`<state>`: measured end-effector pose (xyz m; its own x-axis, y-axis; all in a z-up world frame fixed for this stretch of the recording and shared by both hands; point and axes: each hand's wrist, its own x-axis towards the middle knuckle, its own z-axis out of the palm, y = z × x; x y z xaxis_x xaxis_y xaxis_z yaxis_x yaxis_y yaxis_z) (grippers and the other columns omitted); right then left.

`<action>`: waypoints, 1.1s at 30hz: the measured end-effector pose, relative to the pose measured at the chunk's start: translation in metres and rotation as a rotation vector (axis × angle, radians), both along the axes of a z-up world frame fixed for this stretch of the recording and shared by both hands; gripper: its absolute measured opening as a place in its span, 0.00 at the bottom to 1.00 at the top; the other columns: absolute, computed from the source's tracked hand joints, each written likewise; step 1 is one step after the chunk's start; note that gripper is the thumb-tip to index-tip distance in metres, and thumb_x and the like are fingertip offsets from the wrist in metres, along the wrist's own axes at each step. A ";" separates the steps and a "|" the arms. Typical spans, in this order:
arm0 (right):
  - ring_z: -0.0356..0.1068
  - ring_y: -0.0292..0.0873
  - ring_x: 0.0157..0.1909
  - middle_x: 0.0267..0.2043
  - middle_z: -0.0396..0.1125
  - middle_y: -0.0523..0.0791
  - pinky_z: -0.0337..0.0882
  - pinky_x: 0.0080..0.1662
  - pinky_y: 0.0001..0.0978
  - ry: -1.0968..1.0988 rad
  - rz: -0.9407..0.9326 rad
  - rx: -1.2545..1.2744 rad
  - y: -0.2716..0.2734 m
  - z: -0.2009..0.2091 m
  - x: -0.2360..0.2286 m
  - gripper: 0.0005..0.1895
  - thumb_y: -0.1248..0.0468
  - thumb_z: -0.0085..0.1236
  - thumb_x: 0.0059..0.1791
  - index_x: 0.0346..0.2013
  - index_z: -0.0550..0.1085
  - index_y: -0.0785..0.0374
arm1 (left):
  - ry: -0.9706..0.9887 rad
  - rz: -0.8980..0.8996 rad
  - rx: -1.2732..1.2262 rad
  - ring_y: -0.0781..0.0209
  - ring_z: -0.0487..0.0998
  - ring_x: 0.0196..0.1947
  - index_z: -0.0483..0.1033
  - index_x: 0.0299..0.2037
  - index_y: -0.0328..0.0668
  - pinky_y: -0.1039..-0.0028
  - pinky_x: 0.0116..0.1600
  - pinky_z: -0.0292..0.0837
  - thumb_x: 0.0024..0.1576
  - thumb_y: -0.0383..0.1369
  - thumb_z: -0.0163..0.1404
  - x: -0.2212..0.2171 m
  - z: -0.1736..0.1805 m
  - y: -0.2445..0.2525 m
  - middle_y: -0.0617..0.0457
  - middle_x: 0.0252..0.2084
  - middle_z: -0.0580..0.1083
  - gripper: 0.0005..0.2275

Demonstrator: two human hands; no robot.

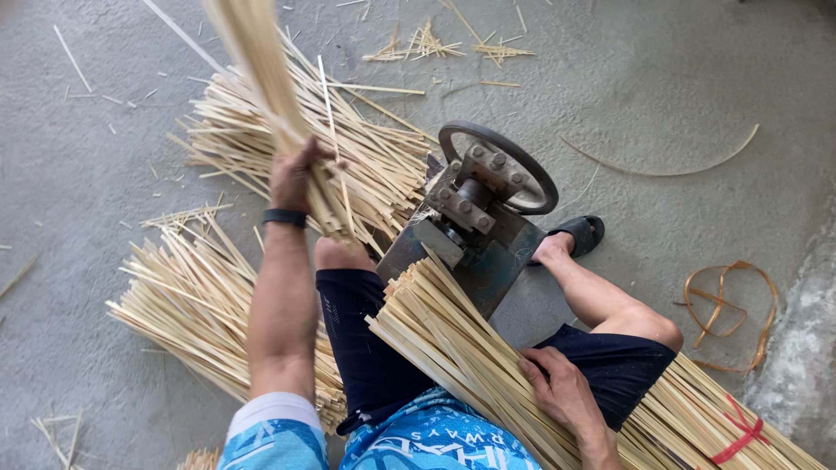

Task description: The person sits on the floor and uses a manual splitting machine to split long bamboo strips into thinner strips. They feed the bamboo into the machine and collect the split pieces.

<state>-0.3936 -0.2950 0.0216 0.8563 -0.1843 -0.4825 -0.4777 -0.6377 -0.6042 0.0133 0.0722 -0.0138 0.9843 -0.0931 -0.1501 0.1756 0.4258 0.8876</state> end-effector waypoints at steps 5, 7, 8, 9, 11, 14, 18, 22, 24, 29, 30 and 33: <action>0.76 0.52 0.48 0.46 0.75 0.48 0.74 0.49 0.39 -0.054 -0.008 0.010 0.002 -0.004 -0.004 0.18 0.54 0.54 0.50 0.49 0.79 0.60 | 0.021 0.310 0.236 0.61 0.76 0.24 0.71 0.42 0.32 0.70 0.25 0.77 0.63 0.26 0.59 -0.059 -0.009 0.133 0.49 0.30 0.74 0.09; 0.75 0.54 0.49 0.46 0.74 0.49 0.73 0.49 0.39 -0.102 0.004 0.003 0.005 -0.005 -0.002 0.17 0.56 0.53 0.51 0.47 0.79 0.61 | 0.144 0.450 0.532 0.60 0.77 0.23 0.71 0.42 0.32 0.71 0.25 0.77 0.60 0.23 0.60 -0.104 -0.029 0.177 0.47 0.30 0.76 0.08; 0.75 0.53 0.49 0.46 0.75 0.49 0.73 0.49 0.39 -0.079 0.001 0.007 0.005 -0.005 -0.001 0.16 0.56 0.53 0.51 0.47 0.79 0.61 | 0.206 0.518 0.679 0.59 0.78 0.22 0.71 0.41 0.31 0.72 0.24 0.78 0.59 0.22 0.60 -0.126 -0.037 0.194 0.46 0.30 0.77 0.08; 0.76 0.53 0.49 0.46 0.75 0.49 0.73 0.49 0.38 -0.057 -0.001 0.011 0.005 -0.005 0.000 0.16 0.56 0.53 0.51 0.47 0.79 0.62 | 0.217 0.575 0.687 0.58 0.77 0.22 0.70 0.43 0.30 0.70 0.23 0.77 0.57 0.21 0.60 -0.152 -0.048 0.205 0.44 0.30 0.76 0.10; 0.76 0.53 0.48 0.46 0.75 0.50 0.73 0.49 0.37 -0.031 0.007 0.009 0.005 -0.007 0.000 0.17 0.56 0.53 0.52 0.48 0.78 0.63 | 0.231 0.696 0.858 0.58 0.79 0.24 0.70 0.45 0.29 0.70 0.26 0.78 0.51 0.22 0.63 -0.206 -0.072 0.216 0.43 0.33 0.77 0.16; 0.77 0.51 0.49 0.47 0.76 0.50 0.73 0.50 0.36 -0.010 -0.002 0.022 0.002 -0.015 -0.003 0.18 0.55 0.53 0.52 0.50 0.78 0.64 | 0.564 0.685 1.058 0.49 0.82 0.33 0.68 0.55 0.27 0.60 0.38 0.80 0.50 0.26 0.65 -0.272 -0.092 0.225 0.37 0.42 0.80 0.25; 0.76 0.48 0.50 0.49 0.77 0.51 0.72 0.53 0.38 0.043 -0.034 0.145 -0.010 -0.029 -0.006 0.26 0.49 0.52 0.52 0.55 0.76 0.65 | 0.514 0.588 1.382 0.40 0.72 0.55 0.48 0.67 0.24 0.53 0.61 0.68 0.38 0.37 0.74 -0.314 -0.099 0.223 0.28 0.57 0.70 0.52; 0.73 0.45 0.56 0.53 0.75 0.54 0.70 0.57 0.39 0.176 0.126 0.225 -0.025 -0.035 -0.005 0.42 0.41 0.63 0.41 0.61 0.70 0.66 | 0.493 0.537 1.739 0.29 0.70 0.57 0.49 0.67 0.20 0.46 0.57 0.67 0.40 0.57 0.72 -0.292 -0.086 0.200 0.19 0.60 0.66 0.58; 0.72 0.44 0.58 0.55 0.74 0.53 0.68 0.58 0.38 0.150 0.239 0.298 -0.032 -0.043 0.004 0.47 0.38 0.65 0.38 0.62 0.69 0.66 | 0.344 0.435 1.566 0.41 0.77 0.46 0.65 0.59 0.26 0.55 0.46 0.76 0.47 0.60 0.63 -0.281 -0.071 0.168 0.30 0.51 0.74 0.43; 0.71 0.42 0.58 0.55 0.73 0.49 0.68 0.59 0.35 0.297 0.429 0.488 -0.040 -0.077 0.029 0.53 0.43 0.75 0.30 0.61 0.68 0.66 | 0.768 -0.517 0.550 0.49 0.83 0.23 0.75 0.52 0.35 0.67 0.21 0.80 0.61 0.45 0.47 -0.320 -0.018 0.030 0.39 0.29 0.82 0.20; 0.69 0.43 0.59 0.56 0.73 0.48 0.66 0.60 0.34 0.291 0.407 0.607 -0.040 -0.084 0.031 0.55 0.46 0.78 0.28 0.63 0.67 0.67 | 0.815 -0.588 0.456 0.47 0.84 0.33 0.71 0.57 0.35 0.64 0.30 0.82 0.61 0.48 0.49 -0.330 -0.005 0.006 0.38 0.38 0.80 0.23; 0.67 0.41 0.60 0.58 0.72 0.47 0.65 0.61 0.34 0.436 0.399 0.871 -0.042 -0.100 0.040 0.53 0.50 0.78 0.31 0.65 0.67 0.68 | 0.803 -0.637 0.150 0.47 0.78 0.54 0.66 0.65 0.38 0.57 0.50 0.78 0.57 0.48 0.56 -0.347 0.018 -0.060 0.39 0.58 0.74 0.30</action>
